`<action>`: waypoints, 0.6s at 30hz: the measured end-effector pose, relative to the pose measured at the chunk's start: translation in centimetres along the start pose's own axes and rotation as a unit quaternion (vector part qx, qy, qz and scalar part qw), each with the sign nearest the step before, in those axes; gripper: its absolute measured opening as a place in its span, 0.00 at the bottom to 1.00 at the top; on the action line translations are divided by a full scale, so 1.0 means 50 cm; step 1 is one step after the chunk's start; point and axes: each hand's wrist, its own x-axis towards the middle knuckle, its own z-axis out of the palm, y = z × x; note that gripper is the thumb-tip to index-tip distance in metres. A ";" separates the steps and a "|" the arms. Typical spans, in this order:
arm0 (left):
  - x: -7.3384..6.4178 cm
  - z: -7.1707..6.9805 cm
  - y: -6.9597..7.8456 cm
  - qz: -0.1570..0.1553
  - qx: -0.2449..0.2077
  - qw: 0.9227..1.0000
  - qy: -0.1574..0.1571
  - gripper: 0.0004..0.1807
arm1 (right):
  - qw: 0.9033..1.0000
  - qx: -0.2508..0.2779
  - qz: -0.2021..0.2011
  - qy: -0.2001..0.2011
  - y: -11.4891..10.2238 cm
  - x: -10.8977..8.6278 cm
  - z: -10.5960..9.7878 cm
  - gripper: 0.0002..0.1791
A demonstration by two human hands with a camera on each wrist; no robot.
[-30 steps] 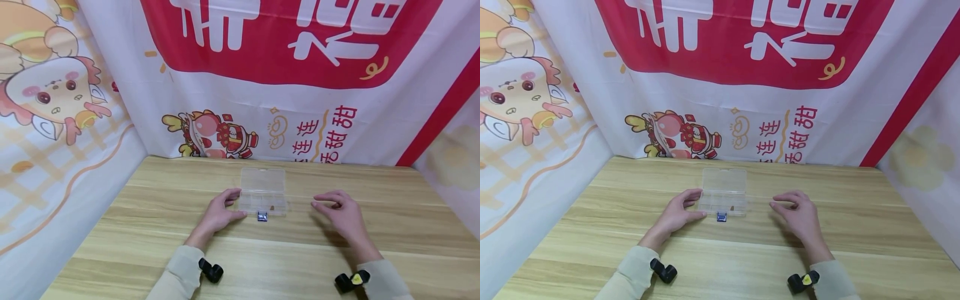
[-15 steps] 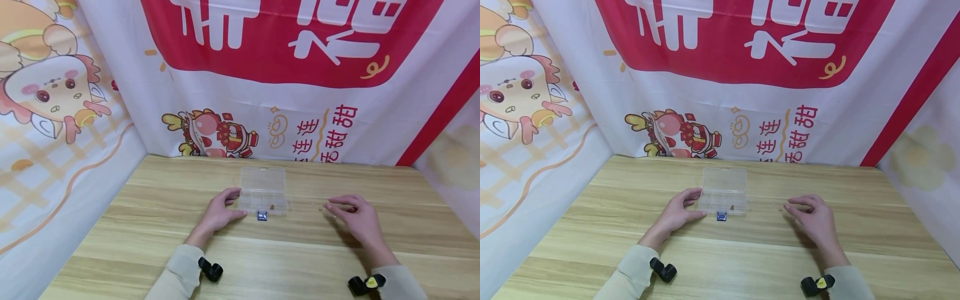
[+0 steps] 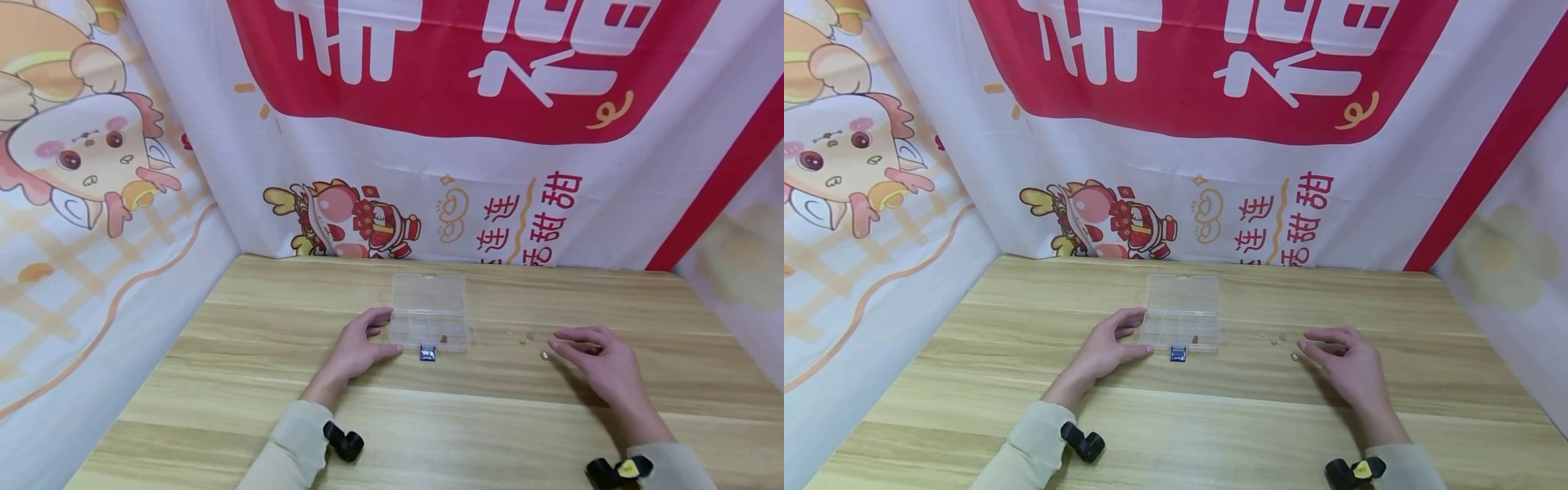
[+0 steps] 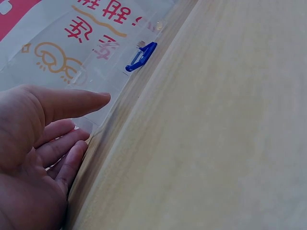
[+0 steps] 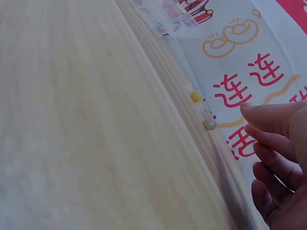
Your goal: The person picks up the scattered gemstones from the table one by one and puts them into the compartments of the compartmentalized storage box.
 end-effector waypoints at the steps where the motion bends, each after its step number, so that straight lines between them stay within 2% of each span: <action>1: -0.001 0.000 0.000 0.000 0.000 1.000 0.000 0.41 | 1.000 0.000 0.000 0.001 0.001 0.000 0.000 0.27; 8: -0.002 0.000 -0.002 0.001 0.001 1.000 0.001 0.41 | 1.000 0.010 -0.015 -0.005 0.009 -0.002 0.003 0.24; 18: -0.001 0.000 -0.001 0.001 -0.003 1.000 0.001 0.40 | 1.000 -0.003 -0.025 -0.014 0.012 -0.006 0.010 0.23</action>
